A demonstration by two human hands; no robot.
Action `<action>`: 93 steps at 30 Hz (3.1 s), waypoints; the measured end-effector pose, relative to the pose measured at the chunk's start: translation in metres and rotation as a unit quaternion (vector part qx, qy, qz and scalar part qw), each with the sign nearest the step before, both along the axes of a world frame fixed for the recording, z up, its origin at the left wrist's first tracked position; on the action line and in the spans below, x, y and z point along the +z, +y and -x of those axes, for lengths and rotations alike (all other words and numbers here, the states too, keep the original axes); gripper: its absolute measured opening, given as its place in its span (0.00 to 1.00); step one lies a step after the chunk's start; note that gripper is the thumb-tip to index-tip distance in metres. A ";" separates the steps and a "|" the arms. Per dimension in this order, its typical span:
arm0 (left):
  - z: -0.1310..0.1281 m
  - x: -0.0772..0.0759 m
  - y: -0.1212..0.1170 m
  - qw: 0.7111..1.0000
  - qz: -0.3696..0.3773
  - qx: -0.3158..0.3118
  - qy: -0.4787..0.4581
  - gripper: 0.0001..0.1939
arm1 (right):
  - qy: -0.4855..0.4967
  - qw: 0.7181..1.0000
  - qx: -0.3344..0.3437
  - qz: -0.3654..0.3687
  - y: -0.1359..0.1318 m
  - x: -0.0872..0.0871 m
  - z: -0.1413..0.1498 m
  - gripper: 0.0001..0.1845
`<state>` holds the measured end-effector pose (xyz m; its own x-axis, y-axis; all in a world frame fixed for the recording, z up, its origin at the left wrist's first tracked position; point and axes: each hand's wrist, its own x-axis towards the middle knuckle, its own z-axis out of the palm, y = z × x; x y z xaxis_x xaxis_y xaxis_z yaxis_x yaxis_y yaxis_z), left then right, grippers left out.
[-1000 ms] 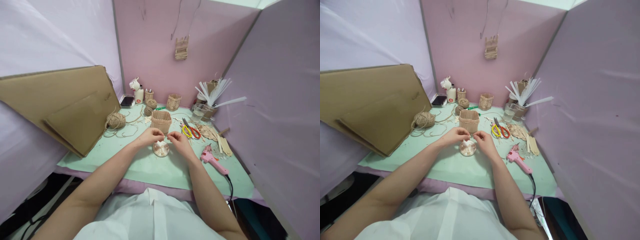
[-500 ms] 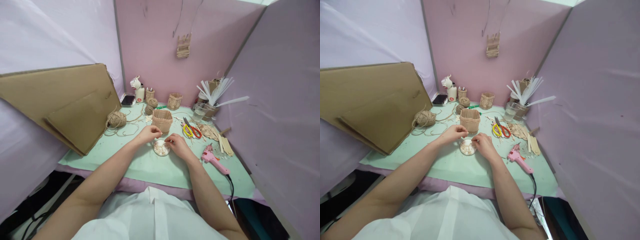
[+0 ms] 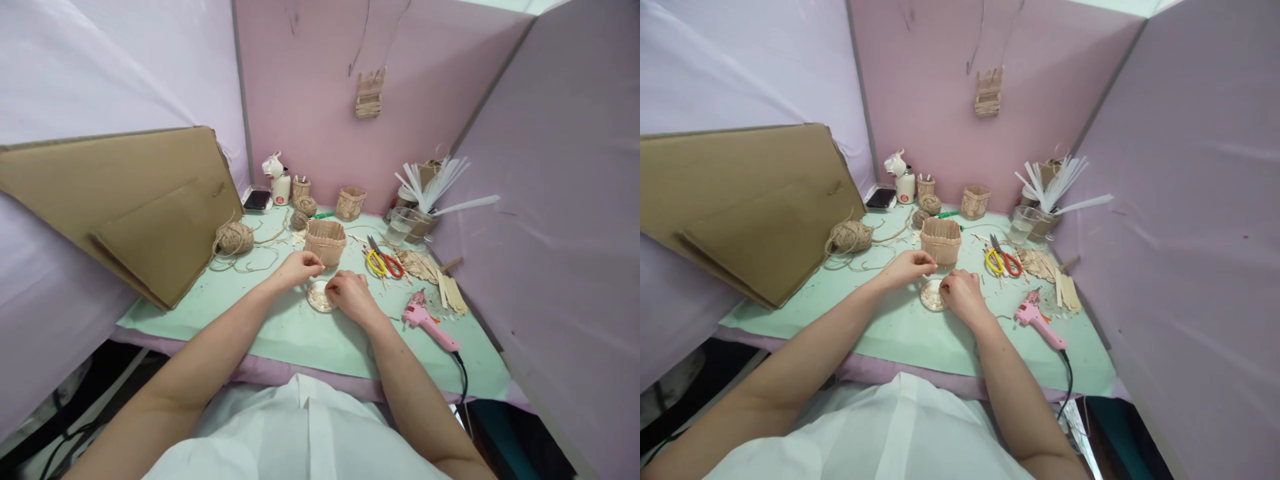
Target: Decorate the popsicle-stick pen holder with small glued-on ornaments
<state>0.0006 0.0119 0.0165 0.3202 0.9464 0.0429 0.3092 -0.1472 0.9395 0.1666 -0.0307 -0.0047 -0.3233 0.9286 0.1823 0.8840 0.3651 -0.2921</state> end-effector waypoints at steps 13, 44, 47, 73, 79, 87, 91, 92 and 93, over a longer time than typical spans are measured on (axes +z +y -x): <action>0.000 -0.002 0.001 1.000 0.000 -0.002 -0.006 0.06 | -0.011 1.000 -0.015 0.007 -0.001 0.002 -0.002 0.10; -0.022 -0.003 -0.011 0.943 0.164 0.038 -0.286 0.13 | 0.642 0.753 -0.098 0.104 0.019 -0.009 0.008 0.10; -0.023 -0.002 -0.012 0.933 0.186 0.047 -0.306 0.14 | 0.641 0.756 -0.091 0.097 0.020 -0.011 0.008 0.10; -0.023 -0.011 -0.009 0.951 0.147 0.028 -0.271 0.14 | 0.560 0.823 -0.080 0.054 0.012 -0.002 0.006 0.10; -0.023 -0.009 -0.013 0.964 0.091 0.006 -0.248 0.19 | 0.598 0.792 -0.089 0.086 0.014 0.000 0.005 0.08; -0.024 -0.008 -0.015 0.979 0.074 0.010 -0.187 0.19 | 0.569 0.810 -0.083 0.115 0.013 0.003 0.000 0.08; -0.024 -0.010 -0.014 0.980 0.094 -0.002 -0.175 0.16 | 0.587 0.798 -0.091 0.102 0.013 0.003 -0.002 0.11; -0.024 -0.011 -0.013 0.980 0.100 -0.005 -0.169 0.16 | 0.588 0.798 -0.086 0.101 0.013 0.003 -0.002 0.12; -0.024 -0.012 -0.013 0.981 0.104 -0.005 -0.166 0.16 | 0.587 0.799 -0.081 0.100 0.013 0.002 -0.002 0.12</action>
